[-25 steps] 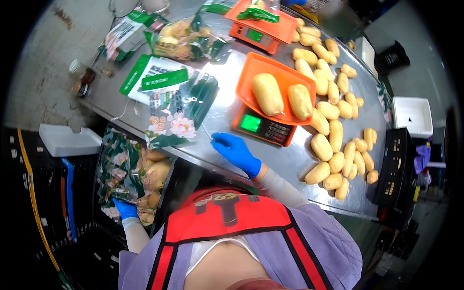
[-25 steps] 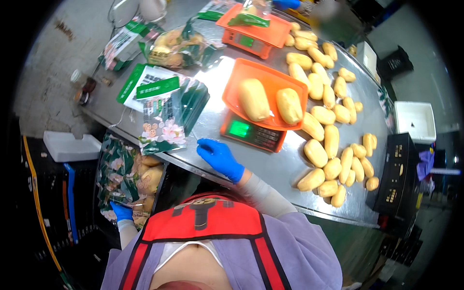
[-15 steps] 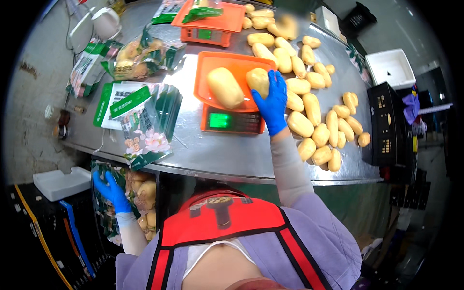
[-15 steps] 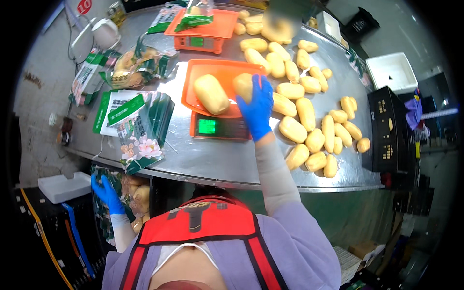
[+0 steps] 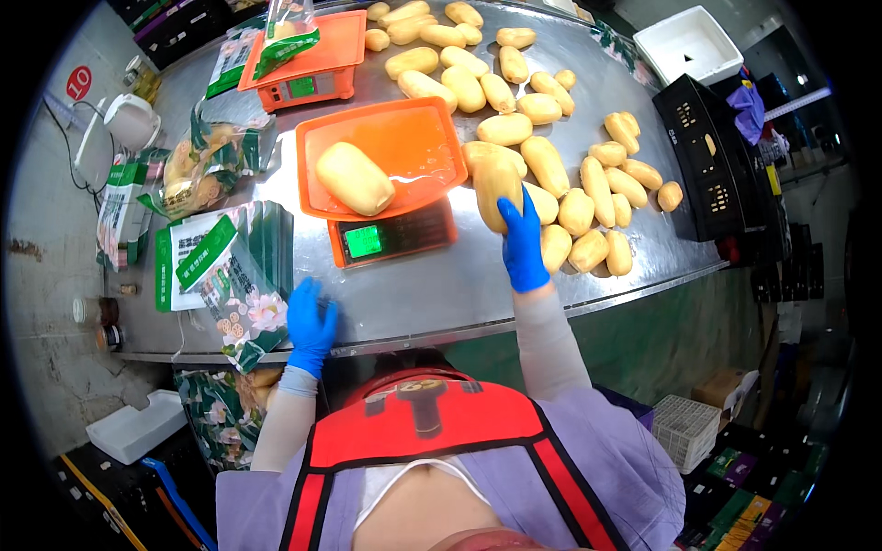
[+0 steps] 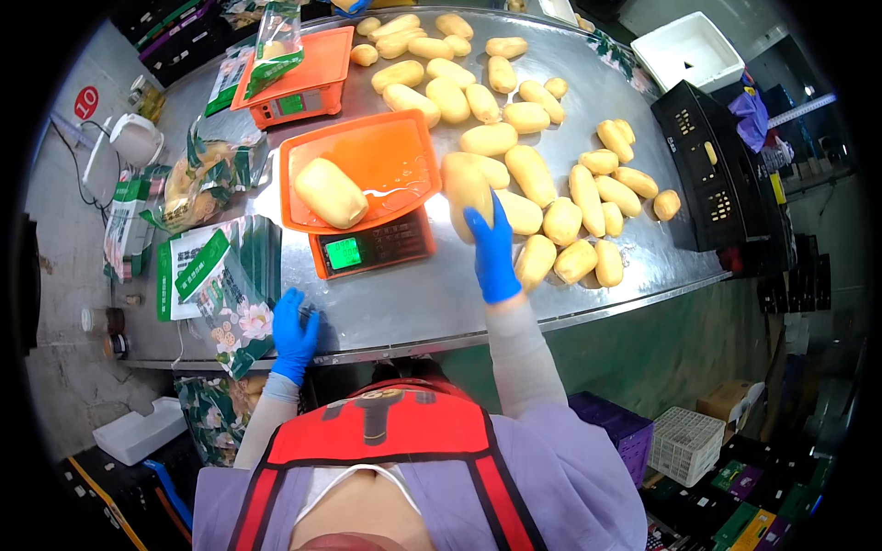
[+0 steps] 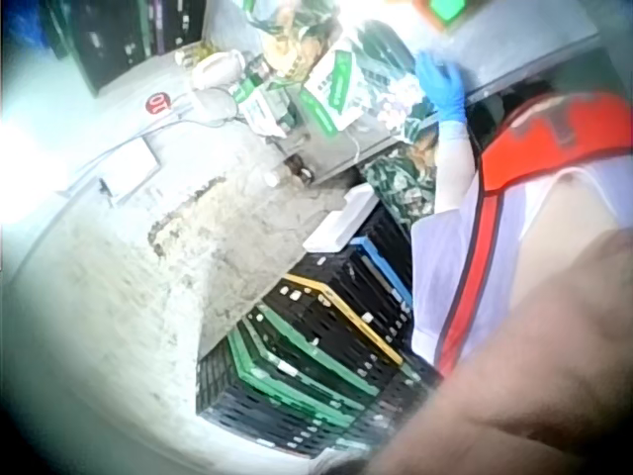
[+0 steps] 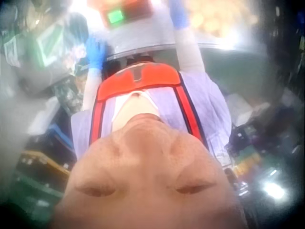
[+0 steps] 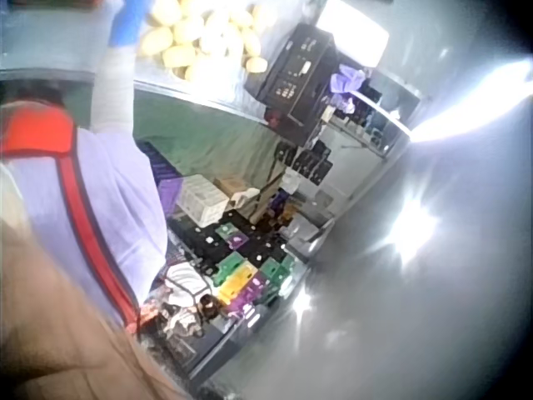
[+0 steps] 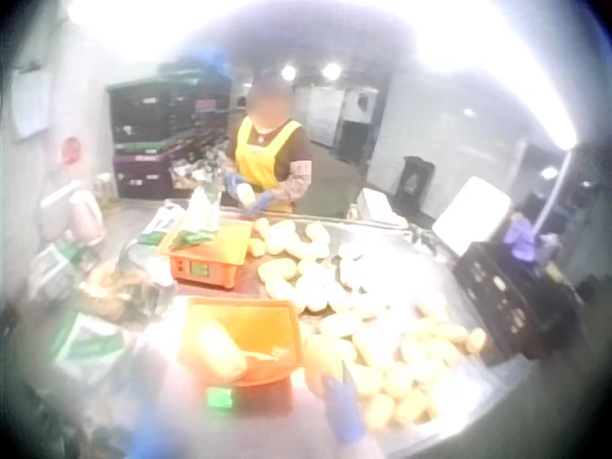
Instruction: The person picks up potatoes from a metal table by hand, places them on a scale to weigh them, and puts them into plastic bags. The person also uses a knife to trim parts of a potato before bagging it, and then places the filled bags into a black crate.
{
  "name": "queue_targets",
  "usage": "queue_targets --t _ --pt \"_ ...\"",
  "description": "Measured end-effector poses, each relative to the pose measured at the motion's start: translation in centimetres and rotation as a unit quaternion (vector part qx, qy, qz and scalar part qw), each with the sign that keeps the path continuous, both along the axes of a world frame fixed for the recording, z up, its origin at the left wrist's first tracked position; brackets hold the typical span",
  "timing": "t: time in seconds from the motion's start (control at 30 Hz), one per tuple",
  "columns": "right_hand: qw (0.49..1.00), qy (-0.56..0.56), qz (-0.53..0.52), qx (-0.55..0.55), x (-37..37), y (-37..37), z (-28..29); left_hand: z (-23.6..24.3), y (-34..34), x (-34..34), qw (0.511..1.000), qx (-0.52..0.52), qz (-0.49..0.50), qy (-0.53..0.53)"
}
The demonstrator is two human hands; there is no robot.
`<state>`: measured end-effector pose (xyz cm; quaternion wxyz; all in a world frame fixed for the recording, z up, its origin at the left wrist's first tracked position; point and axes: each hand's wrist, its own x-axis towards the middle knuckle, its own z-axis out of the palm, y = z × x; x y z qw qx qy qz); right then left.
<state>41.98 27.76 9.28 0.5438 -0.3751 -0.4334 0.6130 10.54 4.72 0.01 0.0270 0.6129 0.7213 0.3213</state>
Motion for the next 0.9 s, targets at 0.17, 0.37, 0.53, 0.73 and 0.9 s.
queue_targets --t 0.17,0.37,0.53,0.73,0.9 --pt "0.959 -0.272 -0.077 0.025 3.7 -3.6 -7.3 -1.1 -0.2 2.1 0.997 -0.060 -0.040 0.013" --pt "0.809 -0.547 -0.128 0.174 2.1 -3.9 -10.6 -1.4 0.0 2.0 0.995 -0.083 -0.049 -0.004" --pt "0.786 -0.581 -0.089 0.193 1.6 -3.7 -9.2 -1.9 -0.1 1.7 0.995 -0.083 -0.055 0.000" --pt "0.832 -0.496 -0.190 0.161 4.6 -4.4 -8.8 -1.6 0.0 1.8 0.996 -0.071 -0.055 -0.026" --pt "0.831 -0.490 -0.213 0.154 4.2 -5.1 -8.7 -1.8 -0.2 1.6 0.995 -0.079 -0.051 -0.022"
